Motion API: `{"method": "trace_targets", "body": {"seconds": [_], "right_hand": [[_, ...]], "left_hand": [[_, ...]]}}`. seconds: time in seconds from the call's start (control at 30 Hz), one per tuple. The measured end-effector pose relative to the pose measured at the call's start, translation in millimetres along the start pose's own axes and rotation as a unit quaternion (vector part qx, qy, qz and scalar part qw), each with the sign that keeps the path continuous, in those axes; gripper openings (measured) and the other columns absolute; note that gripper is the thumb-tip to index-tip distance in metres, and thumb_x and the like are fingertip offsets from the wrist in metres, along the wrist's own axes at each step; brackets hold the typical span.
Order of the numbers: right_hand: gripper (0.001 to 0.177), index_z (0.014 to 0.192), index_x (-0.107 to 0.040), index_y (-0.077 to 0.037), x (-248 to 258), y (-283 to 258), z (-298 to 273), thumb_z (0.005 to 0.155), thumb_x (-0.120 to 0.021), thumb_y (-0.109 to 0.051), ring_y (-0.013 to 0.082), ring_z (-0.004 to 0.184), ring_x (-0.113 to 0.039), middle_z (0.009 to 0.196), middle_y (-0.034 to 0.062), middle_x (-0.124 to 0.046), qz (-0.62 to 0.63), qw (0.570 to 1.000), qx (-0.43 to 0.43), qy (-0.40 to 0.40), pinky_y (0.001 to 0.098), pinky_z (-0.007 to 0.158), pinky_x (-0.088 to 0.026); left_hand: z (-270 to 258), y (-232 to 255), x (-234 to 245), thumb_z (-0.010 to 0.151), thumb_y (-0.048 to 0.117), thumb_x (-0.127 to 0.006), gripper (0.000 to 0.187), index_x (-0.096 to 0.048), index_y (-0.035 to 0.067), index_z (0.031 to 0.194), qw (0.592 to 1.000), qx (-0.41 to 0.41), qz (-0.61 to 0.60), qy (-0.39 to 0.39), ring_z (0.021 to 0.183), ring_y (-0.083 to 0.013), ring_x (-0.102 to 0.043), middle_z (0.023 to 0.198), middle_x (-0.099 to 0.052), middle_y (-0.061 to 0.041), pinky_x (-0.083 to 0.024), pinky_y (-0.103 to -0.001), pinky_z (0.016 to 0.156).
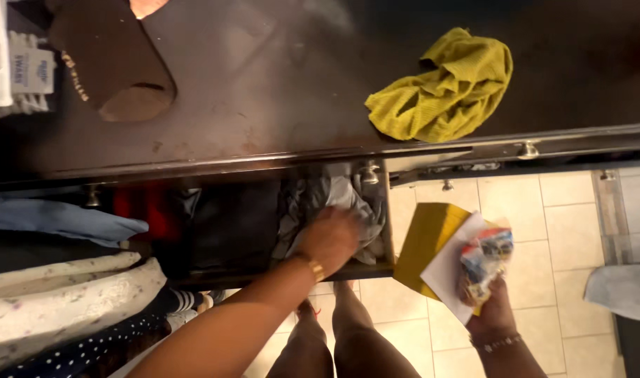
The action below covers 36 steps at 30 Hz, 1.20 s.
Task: The person removes various beauty products from a white organizer, wipes the organizer and the bottles with a cloth, and replaces some items.
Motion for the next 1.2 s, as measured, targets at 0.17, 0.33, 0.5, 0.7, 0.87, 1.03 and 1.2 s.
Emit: {"method": "trace_targets", "body": {"seconds": [0.17, 0.33, 0.5, 0.7, 0.87, 1.03, 1.2], "right_hand": [[0.081, 0.145, -0.048, -0.014, -74.7, -6.5, -3.0, 0.079, -0.074, -0.053, 0.0214, 0.110, -0.065, 0.132, 0.0084, -0.063, 0.011, 1.000, -0.023, -0.016, 0.0345, 0.080, -0.059], [0.077, 0.149, -0.043, -0.002, -147.9, -3.2, -2.2, 0.087, -0.072, -0.038, 0.0289, 0.120, -0.064, 0.135, 0.0157, -0.061, -0.027, 0.986, -0.043, -0.156, 0.0444, 0.097, -0.057], [0.078, 0.148, -0.039, -0.007, -249.8, 13.2, 10.2, 0.083, -0.076, -0.028, 0.0238, 0.117, -0.065, 0.131, 0.0125, -0.063, -0.178, 0.968, 0.028, -0.174, 0.0391, 0.098, -0.056], [0.078, 0.141, -0.045, 0.004, -268.7, 65.0, 46.8, 0.077, -0.083, -0.020, 0.0281, 0.108, -0.063, 0.129, 0.0215, -0.059, -0.431, 0.878, 0.191, -0.081, 0.0386, 0.088, -0.057], [0.052, 0.135, -0.059, 0.000, -241.6, 89.2, 79.4, 0.089, -0.067, -0.024, 0.0294, 0.102, -0.075, 0.114, 0.0152, -0.076, -0.416, 0.906, -0.051, -0.057, 0.0431, 0.083, -0.061], [0.061, 0.143, -0.047, 0.001, -302.8, 51.5, 33.9, 0.088, -0.066, -0.018, 0.0473, 0.147, -0.041, 0.150, 0.0254, -0.047, -0.662, 0.603, 0.444, 0.033, 0.0544, 0.117, -0.039], [0.068, 0.150, -0.042, 0.001, -306.3, 81.1, 34.0, 0.091, -0.060, -0.030, 0.0439, 0.149, -0.029, 0.161, 0.0219, -0.033, -0.741, 0.516, 0.422, -0.078, 0.0666, 0.116, -0.025]], "left_hand": [[40.8, 10.2, -17.3, 0.070, 0.008, -0.056, 0.038, -0.076, 0.013, 0.101, 0.919, -0.270, 0.021, 0.286, 0.127, -0.0268, -0.061, 0.114, -0.071, -0.004, -0.041, -0.048, 0.112], [7.6, -63.0, -65.0, 0.089, 0.018, -0.058, 0.034, -0.069, 0.010, 0.120, 0.977, -0.070, 0.191, 0.056, 0.148, -0.0304, -0.030, 0.145, -0.055, -0.011, -0.015, -0.052, 0.122], [-11.2, -67.0, -57.4, 0.089, 0.020, -0.056, 0.045, -0.063, 0.011, 0.132, 0.984, -0.042, 0.172, 0.013, 0.150, -0.0275, -0.028, 0.152, -0.047, -0.009, -0.018, -0.055, 0.119], [-35.3, -88.7, -56.4, 0.092, 0.029, -0.052, 0.058, -0.048, 0.011, 0.146, 0.979, -0.023, 0.166, -0.119, 0.150, -0.0259, -0.022, 0.157, -0.038, -0.008, -0.013, -0.056, 0.119], [-59.4, -85.1, -41.7, 0.086, 0.019, -0.052, 0.052, -0.060, 0.010, 0.137, 0.978, -0.110, 0.173, 0.028, 0.150, -0.0179, -0.028, 0.153, -0.049, -0.001, -0.018, -0.056, 0.119], [-84.4, -77.4, 6.4, 0.106, 0.028, -0.051, 0.027, -0.067, 0.021, 0.126, 0.997, -0.011, 0.067, -0.036, 0.155, -0.0109, -0.033, 0.145, -0.053, 0.006, -0.022, -0.043, 0.143], [-68.8, -70.8, 37.5, 0.080, 0.041, -0.068, 0.060, -0.066, 0.014, 0.133, 0.984, 0.031, 0.053, 0.170, 0.149, -0.0278, -0.014, 0.159, -0.030, -0.006, -0.007, -0.079, 0.108]]}}
Point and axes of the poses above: each hand's wrist, its own z-axis towards the middle knuckle, its own x-axis out of the back of the hand, y = z × x, the point moved 5 cm from there along z, towards the middle knuckle
